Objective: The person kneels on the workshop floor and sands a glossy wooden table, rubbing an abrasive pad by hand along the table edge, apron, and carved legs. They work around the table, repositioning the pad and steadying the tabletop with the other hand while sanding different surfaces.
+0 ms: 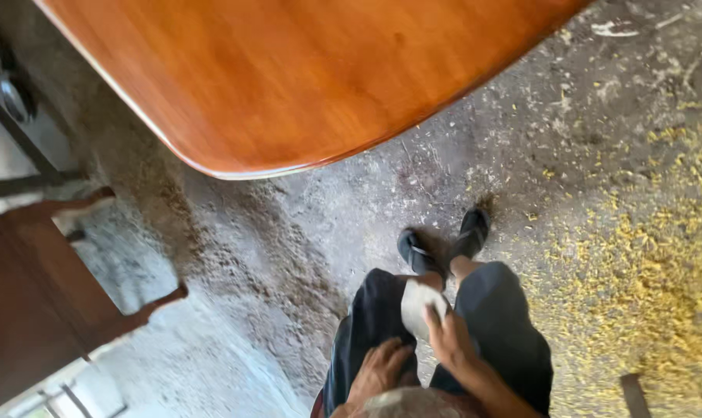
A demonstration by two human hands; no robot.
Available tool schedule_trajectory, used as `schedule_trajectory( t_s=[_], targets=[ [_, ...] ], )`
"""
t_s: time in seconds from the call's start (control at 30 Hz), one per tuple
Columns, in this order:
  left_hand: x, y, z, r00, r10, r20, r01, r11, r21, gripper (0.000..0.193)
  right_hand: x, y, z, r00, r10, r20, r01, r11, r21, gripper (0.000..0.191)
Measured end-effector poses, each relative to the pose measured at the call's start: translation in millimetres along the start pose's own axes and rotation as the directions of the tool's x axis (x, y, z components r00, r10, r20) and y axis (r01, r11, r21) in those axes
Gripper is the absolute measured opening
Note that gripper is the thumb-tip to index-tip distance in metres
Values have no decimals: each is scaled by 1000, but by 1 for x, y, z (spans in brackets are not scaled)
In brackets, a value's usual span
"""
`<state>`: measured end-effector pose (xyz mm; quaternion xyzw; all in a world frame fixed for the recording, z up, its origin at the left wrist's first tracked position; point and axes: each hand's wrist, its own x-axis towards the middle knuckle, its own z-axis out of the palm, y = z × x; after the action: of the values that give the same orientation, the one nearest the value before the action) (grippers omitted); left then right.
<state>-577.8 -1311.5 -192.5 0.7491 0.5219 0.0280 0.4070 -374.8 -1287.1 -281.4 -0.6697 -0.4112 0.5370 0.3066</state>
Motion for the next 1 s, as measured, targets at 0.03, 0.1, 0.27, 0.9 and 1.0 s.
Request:
schedule_trajectory(
  t_s=[0.03, 0.1, 0.27, 0.9, 1.0],
  targets=[
    [13, -1, 3, 992, -109, -57, 102, 988, -114, 50, 23, 9, -2, 993, 64, 101, -59, 997, -51, 58],
    [56, -15, 5, 941, -247, -233, 172, 938, -301, 49, 106, 18, 0, 948, 159, 276, -113, 978, -174, 68],
    [207, -134, -75, 639, -460, -616, 138, 857, -497, 47, 328, -61, 72, 963, -232, 137, 256, 946, -200, 51],
    [383, -265, -193, 62, -21, -998, -491, 870, -49, 72, 411, -174, 206, 728, -684, 51, 601, 671, 434, 55],
    [385, -275, -191, 65, -23, -998, -506, 861, -53, 73, 413, -150, 217, 651, -758, 29, 662, 586, 468, 61]
  ],
)
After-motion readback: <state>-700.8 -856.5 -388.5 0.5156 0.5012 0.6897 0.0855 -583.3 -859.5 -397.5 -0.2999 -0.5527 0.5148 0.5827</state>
